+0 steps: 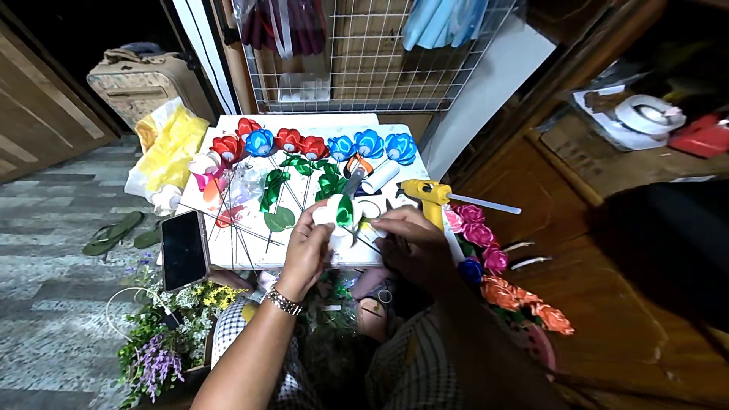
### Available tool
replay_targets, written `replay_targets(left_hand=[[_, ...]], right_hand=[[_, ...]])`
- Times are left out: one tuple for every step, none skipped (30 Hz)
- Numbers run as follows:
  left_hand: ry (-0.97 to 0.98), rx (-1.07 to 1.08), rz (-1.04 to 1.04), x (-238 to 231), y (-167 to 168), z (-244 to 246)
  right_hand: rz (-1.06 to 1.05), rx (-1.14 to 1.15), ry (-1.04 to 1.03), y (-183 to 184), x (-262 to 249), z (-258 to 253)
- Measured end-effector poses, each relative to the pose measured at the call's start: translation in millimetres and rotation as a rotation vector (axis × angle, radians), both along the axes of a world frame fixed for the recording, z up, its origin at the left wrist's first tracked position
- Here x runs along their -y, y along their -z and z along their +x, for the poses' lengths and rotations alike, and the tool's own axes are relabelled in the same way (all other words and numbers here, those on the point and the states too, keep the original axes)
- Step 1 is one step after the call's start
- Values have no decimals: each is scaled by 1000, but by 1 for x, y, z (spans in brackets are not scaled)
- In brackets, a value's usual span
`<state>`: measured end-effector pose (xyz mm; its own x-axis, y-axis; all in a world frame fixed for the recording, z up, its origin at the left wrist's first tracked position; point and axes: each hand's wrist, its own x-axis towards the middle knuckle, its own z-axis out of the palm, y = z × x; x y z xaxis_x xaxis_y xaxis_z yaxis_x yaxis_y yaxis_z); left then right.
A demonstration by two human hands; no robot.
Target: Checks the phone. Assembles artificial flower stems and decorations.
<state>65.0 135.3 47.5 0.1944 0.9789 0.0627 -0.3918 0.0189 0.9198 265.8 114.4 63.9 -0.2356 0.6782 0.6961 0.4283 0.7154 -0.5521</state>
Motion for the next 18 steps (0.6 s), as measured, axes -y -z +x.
replay_targets(left_hand=[[-39, 7, 30, -1, 0, 0], [-60, 11, 63, -1, 0, 0], [-68, 17, 95, -1, 0, 0], [-64, 27, 121, -1, 1, 0], [-53, 43, 138, -1, 2, 1], [-34, 52, 151, -1, 3, 1], [-11, 55, 156, -1, 4, 0], [8, 44, 161, -2, 5, -2], [16, 28, 163, -4, 6, -3], [16, 6, 165, -4, 6, -3], [11, -23, 161, -4, 5, -4], [6, -55, 149, -4, 4, -5], [1, -94, 125, -3, 2, -5], [-5, -125, 91, -4, 0, -6], [-10, -145, 57, -4, -1, -6], [-17, -154, 26, -5, -1, -6], [-24, -156, 6, -6, -1, -6], [-27, -153, -2, -7, -1, -7]], right_hand=[[-51, -29, -29, -2, 6, -4], [-119, -54, -66, -4, 12, -8], [-149, -71, -103, -5, 16, -13], [-130, -79, -124, -5, 18, -18], [-81, -66, -115, -5, 19, -23], [-26, -33, -81, -6, 20, -26], [28, 9, -39, -7, 21, -28], [76, 59, -1, -8, 21, -28], [112, 103, 18, -8, 21, -27], [137, 140, 21, -6, 20, -26], [157, 169, 16, -4, 20, -26], [179, 195, 8, -1, 19, -26], [201, 214, -6, 2, 18, -25], [220, 228, -19, 4, 17, -26], [233, 233, -31, 5, 17, -26], [245, 233, -38, 6, 16, -26], [253, 227, -45, 6, 15, -27], [255, 219, -51, 7, 15, -27]])
